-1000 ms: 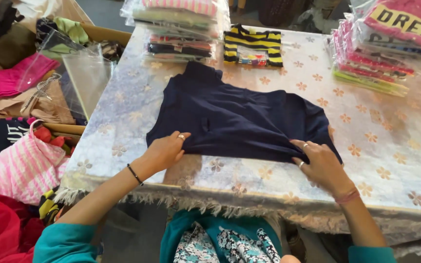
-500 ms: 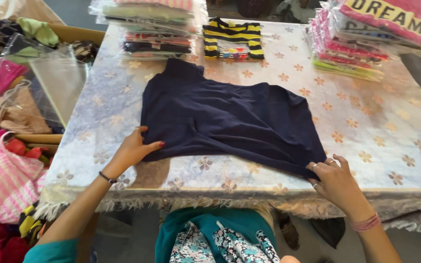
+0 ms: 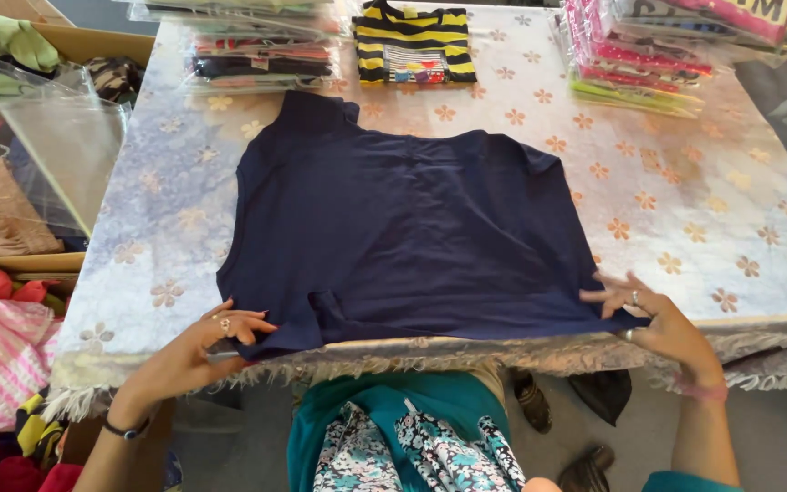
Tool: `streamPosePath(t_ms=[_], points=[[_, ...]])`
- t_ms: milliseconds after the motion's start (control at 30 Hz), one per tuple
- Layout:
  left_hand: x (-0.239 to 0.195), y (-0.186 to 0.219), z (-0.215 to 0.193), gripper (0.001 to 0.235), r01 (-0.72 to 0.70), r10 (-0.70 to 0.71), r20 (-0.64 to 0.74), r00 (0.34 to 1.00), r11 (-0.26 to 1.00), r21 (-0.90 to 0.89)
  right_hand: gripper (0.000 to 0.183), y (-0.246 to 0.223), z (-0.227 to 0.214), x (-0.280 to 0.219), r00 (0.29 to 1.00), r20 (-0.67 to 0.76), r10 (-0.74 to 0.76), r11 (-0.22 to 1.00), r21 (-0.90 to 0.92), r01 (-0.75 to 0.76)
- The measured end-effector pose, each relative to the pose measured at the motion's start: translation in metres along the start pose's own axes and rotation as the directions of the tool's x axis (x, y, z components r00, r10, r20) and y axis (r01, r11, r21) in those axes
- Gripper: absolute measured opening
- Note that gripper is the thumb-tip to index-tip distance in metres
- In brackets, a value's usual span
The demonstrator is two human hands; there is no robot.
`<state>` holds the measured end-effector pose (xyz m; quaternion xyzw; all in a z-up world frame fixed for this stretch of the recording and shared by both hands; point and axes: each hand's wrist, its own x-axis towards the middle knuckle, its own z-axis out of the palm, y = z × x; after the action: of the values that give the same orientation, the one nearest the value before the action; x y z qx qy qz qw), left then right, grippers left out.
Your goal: The person folds several t-shirts on a table covered with a floral tablecloth. They handle a pink shirt, a yellow and black striped shirt, a navy blue shirt, a red shirt, and a grey shirt, folding each one neatly and stacking them.
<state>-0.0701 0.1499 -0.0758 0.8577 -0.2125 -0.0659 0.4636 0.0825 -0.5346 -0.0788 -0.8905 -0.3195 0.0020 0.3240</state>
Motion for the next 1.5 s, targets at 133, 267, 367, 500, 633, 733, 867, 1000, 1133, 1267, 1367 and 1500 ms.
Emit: streamPosePath(t_ms=[133,267,367,500,633,733,867,1000,1133,1267,1367,1500], points=[[0.013,-0.039,-0.002,0.027,-0.086,0.084,-0.057,0.995,0.996,-0.018,0.020,0.024,0.011,0.013,0.983,-0.051,0.178,0.944,0.292,-0.156],[0.056,-0.053,-0.003,0.025,0.101,-0.277,-0.452,0.848,0.921,-0.376,0.023,0.013,0.027,0.044,0.823,-0.216,0.526,0.834,0.321,-0.449],[0.071,-0.040,-0.011,0.032,0.218,-0.324,-0.503,0.802,0.941,-0.259,0.029,0.014,0.029,0.052,0.781,-0.246,0.574,0.815,0.270,-0.513],[0.058,-0.041,-0.004,0.042,0.290,-0.361,-0.526,0.770,0.932,-0.215,0.032,0.035,0.029,0.033,0.870,-0.221,0.440,0.860,0.383,-0.337],[0.042,-0.032,0.004,0.049,0.329,-0.293,-0.613,0.733,0.943,-0.057,0.029,0.079,0.036,0.014,0.863,-0.269,0.427,0.899,0.231,-0.372],[0.028,-0.038,0.002,0.051,0.385,-0.324,-0.556,0.765,0.923,-0.008,0.031,0.051,0.037,0.024,0.801,-0.309,0.513,0.850,0.050,-0.525],[0.040,0.000,-0.008,0.048,0.394,-0.111,-0.646,0.755,0.865,0.312,0.044,-0.014,0.037,0.033,0.766,-0.457,0.452,0.744,-0.282,-0.606],[0.094,0.035,-0.034,0.047,0.136,0.264,-0.499,0.825,0.765,0.630,0.064,-0.040,0.050,0.044,0.847,-0.530,-0.029,0.688,-0.626,-0.368],[0.141,-0.007,-0.029,0.044,-0.121,0.265,-0.171,0.949,0.806,0.579,0.067,-0.088,0.062,0.074,0.924,-0.323,-0.206,0.858,-0.514,0.012],[0.168,0.023,-0.014,0.034,-0.062,0.001,0.097,0.995,0.779,0.624,0.062,-0.075,0.076,0.086,0.961,-0.208,-0.183,0.885,-0.461,0.069],[0.168,0.036,-0.002,0.024,-0.082,-0.062,0.195,0.979,0.754,0.652,0.057,-0.073,0.079,0.084,0.982,-0.155,-0.106,0.935,-0.351,0.046],[0.164,0.039,-0.002,0.017,-0.090,-0.079,0.275,0.958,0.829,0.552,0.056,-0.078,0.077,0.086,0.979,-0.174,-0.102,0.945,-0.325,0.040]])
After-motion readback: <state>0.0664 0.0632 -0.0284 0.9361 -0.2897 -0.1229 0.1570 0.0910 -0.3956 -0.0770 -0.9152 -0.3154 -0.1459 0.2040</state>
